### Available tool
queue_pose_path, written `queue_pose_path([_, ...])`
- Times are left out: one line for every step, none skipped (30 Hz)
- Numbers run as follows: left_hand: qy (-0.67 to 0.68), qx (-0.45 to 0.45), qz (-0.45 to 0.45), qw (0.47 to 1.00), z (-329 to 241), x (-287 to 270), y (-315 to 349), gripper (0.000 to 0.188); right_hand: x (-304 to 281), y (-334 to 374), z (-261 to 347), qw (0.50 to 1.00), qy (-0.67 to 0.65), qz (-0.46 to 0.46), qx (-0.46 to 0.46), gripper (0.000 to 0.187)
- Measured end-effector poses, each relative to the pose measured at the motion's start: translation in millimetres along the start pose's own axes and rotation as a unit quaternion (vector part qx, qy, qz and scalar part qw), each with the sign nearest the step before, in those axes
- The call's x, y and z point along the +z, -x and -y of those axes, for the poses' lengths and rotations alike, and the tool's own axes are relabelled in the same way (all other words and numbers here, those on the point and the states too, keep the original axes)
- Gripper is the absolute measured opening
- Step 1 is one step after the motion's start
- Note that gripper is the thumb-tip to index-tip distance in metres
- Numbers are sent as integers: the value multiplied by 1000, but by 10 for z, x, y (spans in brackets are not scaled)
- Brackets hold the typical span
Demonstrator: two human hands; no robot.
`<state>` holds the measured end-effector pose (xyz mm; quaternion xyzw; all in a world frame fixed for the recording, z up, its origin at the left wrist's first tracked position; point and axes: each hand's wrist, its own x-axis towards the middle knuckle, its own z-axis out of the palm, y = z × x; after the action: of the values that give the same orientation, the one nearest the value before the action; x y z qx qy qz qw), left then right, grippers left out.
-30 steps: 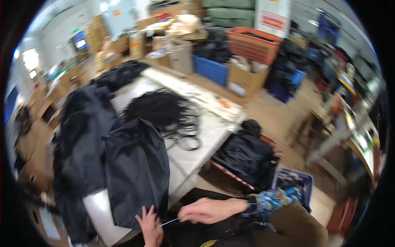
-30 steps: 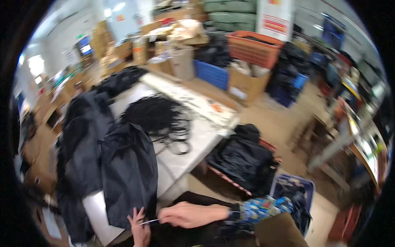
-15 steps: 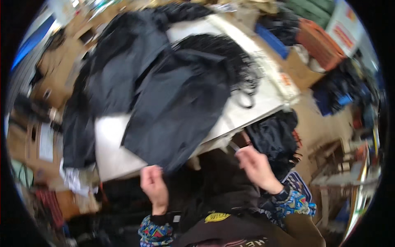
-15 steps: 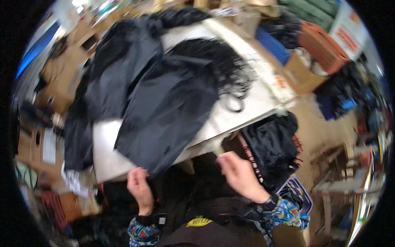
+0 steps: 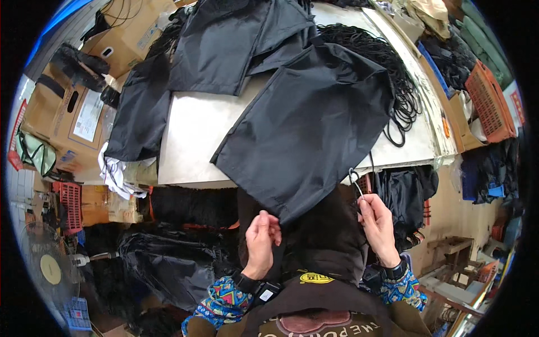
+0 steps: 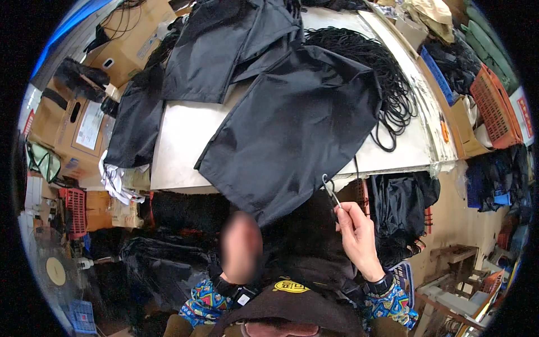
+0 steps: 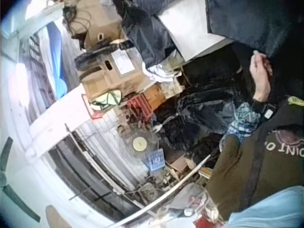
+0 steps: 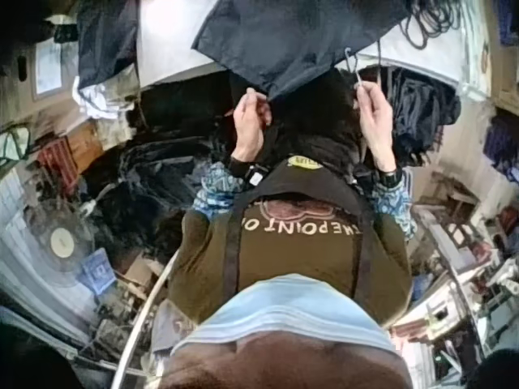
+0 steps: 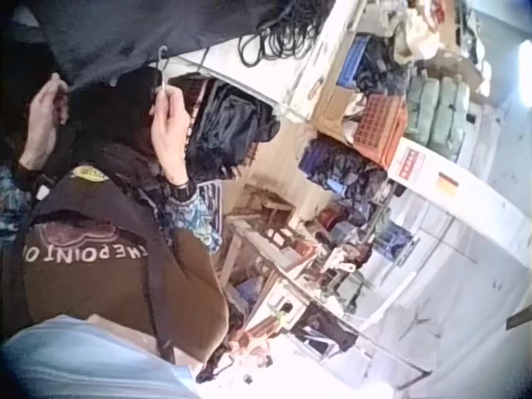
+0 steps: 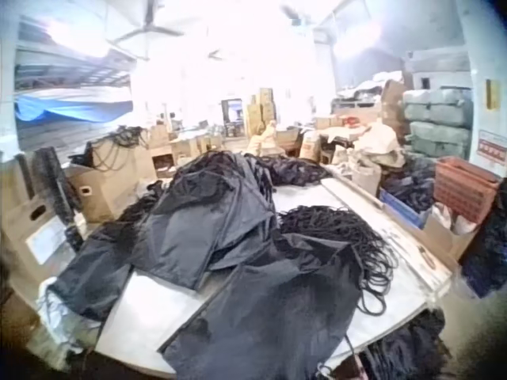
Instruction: The person threads black drawstrings through the hems of black fabric bags using a metal threading tool. They repeatedly pick up a bag, insert the tool into the hem, pull the drawstring through, and set the bag aside on the table.
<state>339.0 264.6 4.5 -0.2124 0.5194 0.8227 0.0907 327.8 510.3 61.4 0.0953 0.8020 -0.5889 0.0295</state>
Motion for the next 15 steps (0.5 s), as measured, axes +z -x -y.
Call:
queue_pose_path([-17,0,27,999,9,-11,-12,31,-1,9,8,1000,-2,-1,3,16])
queue_pose_path([-46,-3,18,999,-40,68,-7,29,6,14,28,1000,4,-7,-4,16])
queue_pose_path([-70,5,40,997,-87,94,-11,23,20,16,36,1000,9,-12,-12,15])
queue_pose_path([-94,9,43,995,-118,147,-32,22,14,22,28,1000,5,-9,3,15])
queue_pose_path([-118,14,46,992,-147,191,-65,21,34,11,20,1000,1,-9,-8,15])
queue_pose_path([-133,50,49,989,-176,224,-115,21,62,-5,-1,1000,-3,-9,-19,15])
queue_pose_path([-146,84,54,984,-193,266,-173,22,70,-7,-16,1000,-5,-12,-28,15])
queue_pose_path([-159,118,60,978,-215,305,-227,22,75,-9,-10,1000,-4,-6,-26,15])
queue_pose_path([-166,131,60,975,-251,350,-260,22,85,-17,5,1000,-3,-1,-23,15])
queue_pose_path([-173,143,63,972,-287,413,-288,22,85,-23,13,1000,-1,0,-19,15])
queue_pose_path([-179,156,67,969,-316,474,-320,23,85,-26,20,1000,2,-2,-24,15])
queue_pose_path([-208,182,69,958,-337,517,-363,35,86,-29,29,1000,5,-5,-28,15])
queue_pose_path([-195,159,70,965,-317,532,-403,37,93,-31,39,999,6,-6,-33,15])
queue_pose_path([-182,135,71,971,-273,534,-453,38,103,-35,45,999,13,-7,-30,15])
queue_pose_path([-169,111,72,977,-248,550,-488,40,105,-36,49,1000,6,1,-22,14])
